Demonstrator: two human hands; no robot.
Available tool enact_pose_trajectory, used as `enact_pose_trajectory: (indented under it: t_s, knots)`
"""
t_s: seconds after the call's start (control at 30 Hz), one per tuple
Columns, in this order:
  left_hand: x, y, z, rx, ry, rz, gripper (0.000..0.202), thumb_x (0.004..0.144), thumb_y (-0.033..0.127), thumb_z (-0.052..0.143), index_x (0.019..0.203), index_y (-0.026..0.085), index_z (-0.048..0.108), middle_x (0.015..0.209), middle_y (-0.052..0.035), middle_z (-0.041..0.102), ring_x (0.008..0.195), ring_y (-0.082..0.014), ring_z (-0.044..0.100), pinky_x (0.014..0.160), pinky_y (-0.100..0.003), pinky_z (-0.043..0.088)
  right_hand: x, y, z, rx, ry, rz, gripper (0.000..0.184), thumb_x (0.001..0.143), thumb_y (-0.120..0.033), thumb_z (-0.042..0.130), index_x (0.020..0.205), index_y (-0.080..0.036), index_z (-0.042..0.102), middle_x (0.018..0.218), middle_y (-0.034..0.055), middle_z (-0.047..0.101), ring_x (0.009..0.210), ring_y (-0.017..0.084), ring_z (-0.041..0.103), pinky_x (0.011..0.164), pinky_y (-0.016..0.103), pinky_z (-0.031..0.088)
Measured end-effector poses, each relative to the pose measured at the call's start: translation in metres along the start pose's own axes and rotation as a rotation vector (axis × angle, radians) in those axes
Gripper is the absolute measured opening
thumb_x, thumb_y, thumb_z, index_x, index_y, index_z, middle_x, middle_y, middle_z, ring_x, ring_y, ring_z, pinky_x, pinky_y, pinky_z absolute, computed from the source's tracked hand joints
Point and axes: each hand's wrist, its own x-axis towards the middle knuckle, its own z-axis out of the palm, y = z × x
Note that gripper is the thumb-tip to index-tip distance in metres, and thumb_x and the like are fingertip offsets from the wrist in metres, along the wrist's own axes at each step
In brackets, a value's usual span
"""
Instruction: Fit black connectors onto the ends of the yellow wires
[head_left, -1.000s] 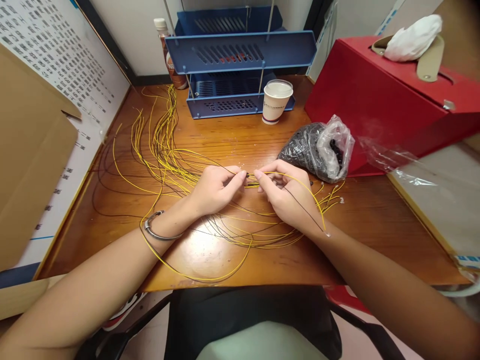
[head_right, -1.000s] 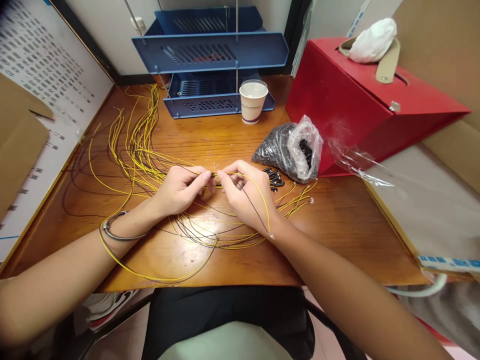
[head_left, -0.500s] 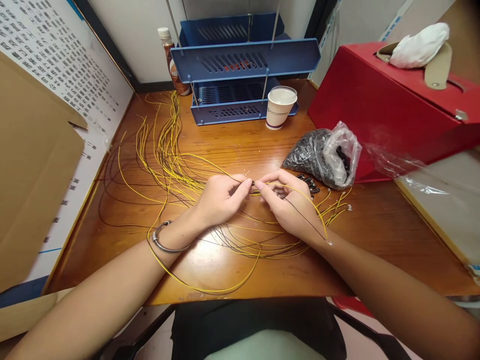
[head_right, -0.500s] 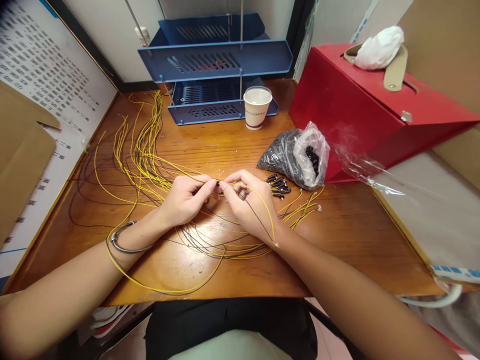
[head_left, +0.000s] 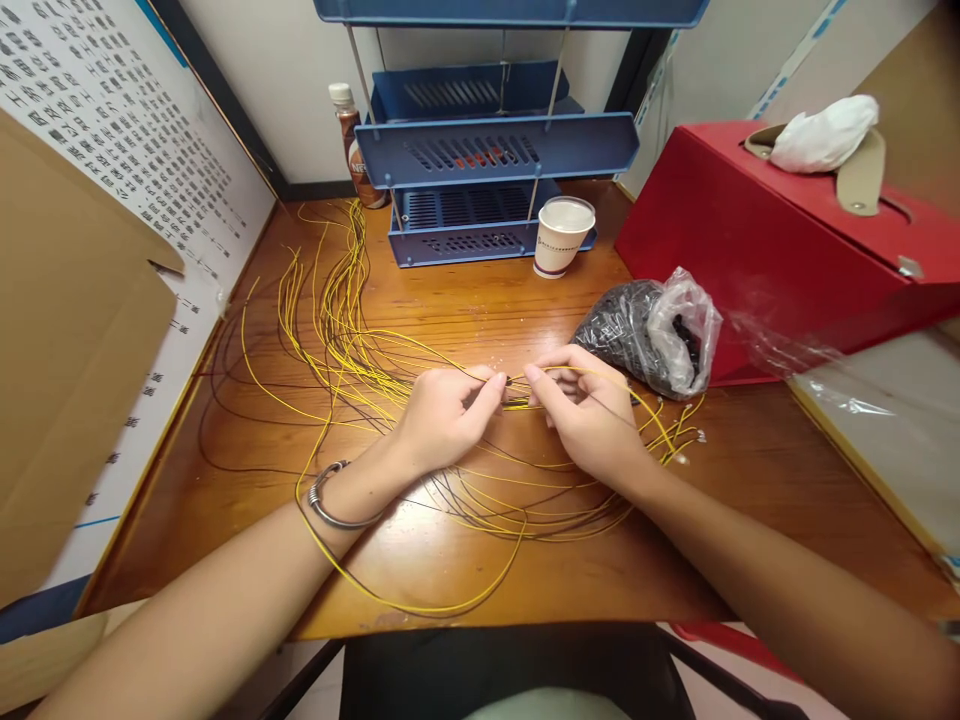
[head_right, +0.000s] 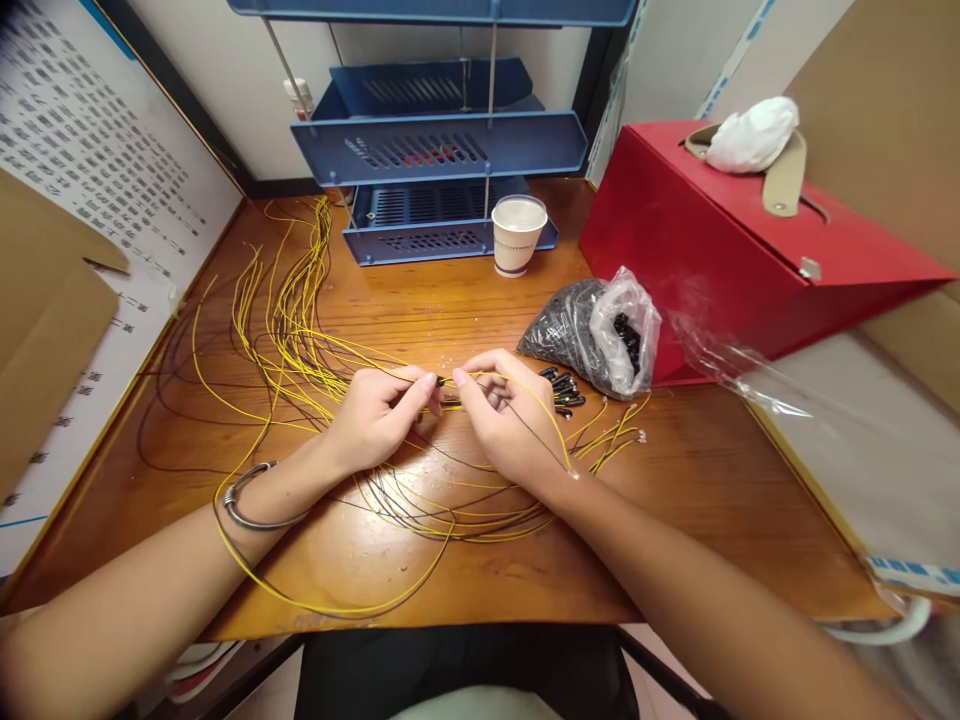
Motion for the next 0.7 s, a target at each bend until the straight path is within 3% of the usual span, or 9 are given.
enact_pose_trajectory:
  t_s: [0.2,0.47,0.7]
  knots:
    - [0.001,-0.001,-0.001,0.041,0.038,-0.001,0.045,0.102,0.031,0.044,0.066,0.015,0.067,0.063,-0.0014,0.069,0.056,-0.0104,0.062,0.062,-0.023,0.046,0.022,-0.003,0.002,0.062,-0.09,-0.003,0.02,0.083,-0.035,0.069,0.077,-0.019,0.059,0.062,-0.0009,0.064,0.057,0.012,0.06,0.056,0.025,0.045]
    - [0.005,-0.003,-0.003,0.1,0.065,0.008,0.049,0.102,0.032,0.044,0.059,0.017,0.062,0.061,-0.0012,0.066,0.054,-0.0104,0.06,0.061,-0.023,0.045,0.021,0.009,0.003,0.028,-0.081,-0.036,0.027,0.084,-0.043,0.069,0.076,-0.02,0.058,0.059,-0.0027,0.059,0.052,0.011,0.052,0.052,0.025,0.039]
    - [0.005,-0.005,-0.002,0.093,0.044,0.011,0.046,0.102,0.031,0.043,0.063,0.016,0.064,0.063,-0.002,0.068,0.056,-0.0114,0.062,0.062,-0.023,0.047,0.015,0.015,0.003,0.044,-0.067,0.003,0.031,0.083,-0.047,0.07,0.075,-0.019,0.06,0.054,-0.005,0.051,0.048,0.01,0.047,0.047,0.025,0.032]
